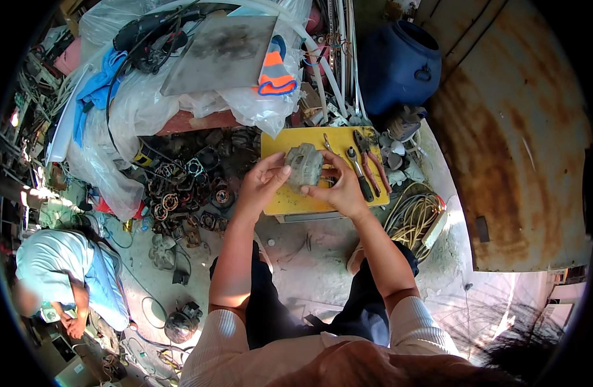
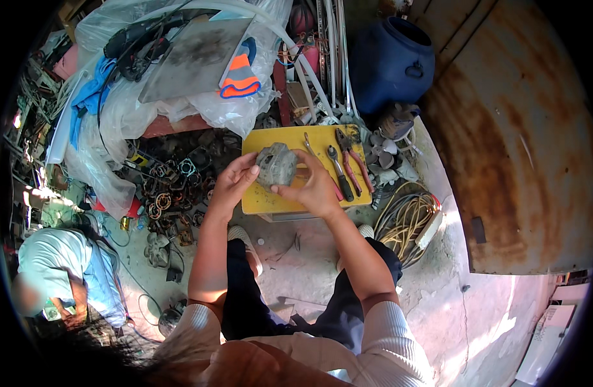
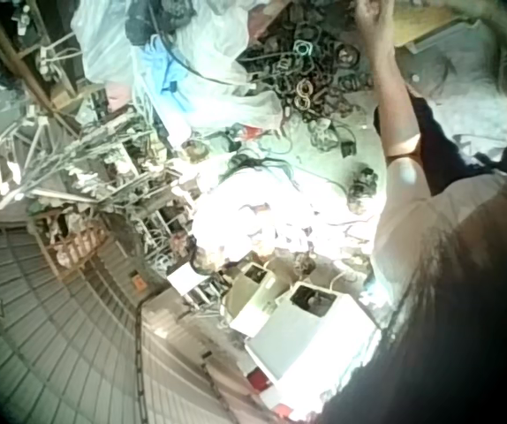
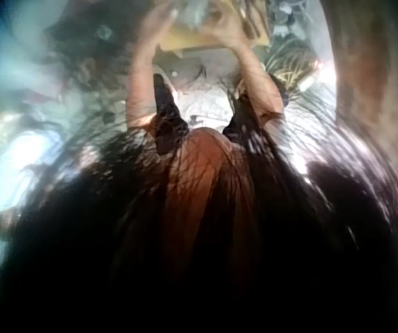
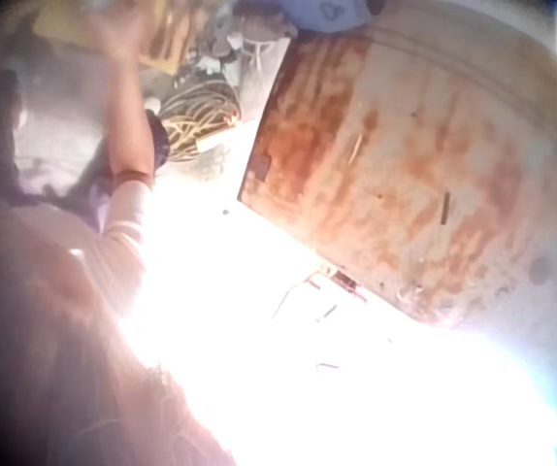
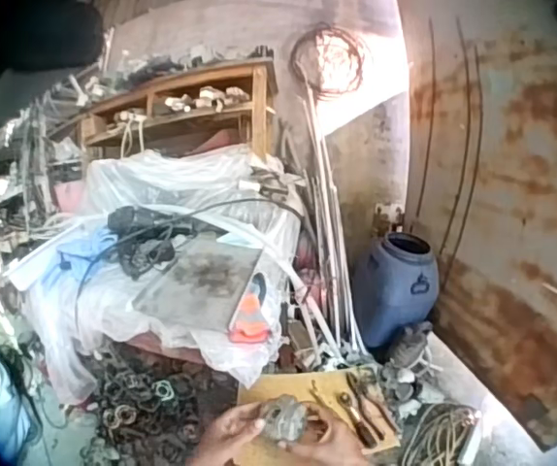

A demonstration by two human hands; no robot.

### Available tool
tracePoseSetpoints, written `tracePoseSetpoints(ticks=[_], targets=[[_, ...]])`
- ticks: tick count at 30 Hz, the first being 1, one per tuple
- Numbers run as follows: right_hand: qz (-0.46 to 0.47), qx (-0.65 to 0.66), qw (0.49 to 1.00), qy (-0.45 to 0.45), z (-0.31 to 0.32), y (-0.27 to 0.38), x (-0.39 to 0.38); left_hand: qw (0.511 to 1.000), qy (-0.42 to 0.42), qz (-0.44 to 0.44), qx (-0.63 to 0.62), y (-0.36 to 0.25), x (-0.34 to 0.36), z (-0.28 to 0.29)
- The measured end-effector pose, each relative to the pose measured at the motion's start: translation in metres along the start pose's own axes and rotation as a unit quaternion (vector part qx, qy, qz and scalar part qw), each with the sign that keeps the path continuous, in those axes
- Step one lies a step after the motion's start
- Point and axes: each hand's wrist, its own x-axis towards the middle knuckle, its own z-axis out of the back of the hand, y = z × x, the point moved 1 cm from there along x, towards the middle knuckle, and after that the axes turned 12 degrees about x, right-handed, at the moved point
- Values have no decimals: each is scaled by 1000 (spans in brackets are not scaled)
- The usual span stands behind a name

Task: The person disassembles a small electric motor by removing its housing and separating internal components using pliers and a screwdriver.

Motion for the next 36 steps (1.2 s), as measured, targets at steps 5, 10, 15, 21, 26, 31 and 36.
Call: tracePoseSetpoints(ticks=[5,10,15,21,26,31,36], targets=[[-90,130,987,43,6,-2,5,998,31,56,-12,-3,-3,5],[-105,192,972,81,10,1,6,992,108,55,-37,-5,-4,4],[-108,158,973,129,11,1,7,988,142,47,-33,-16,-7,4],[-123,140,972,142,12,0,5,987,150,48,-27,-16,-10,7],[-121,113,974,154,10,3,4,989,146,34,-6,-5,-11,8],[-85,76,981,157,12,3,2,989,139,39,-15,-3,-15,5],[-59,78,984,149,11,1,2,992,126,7,-16,-2,-16,3]])
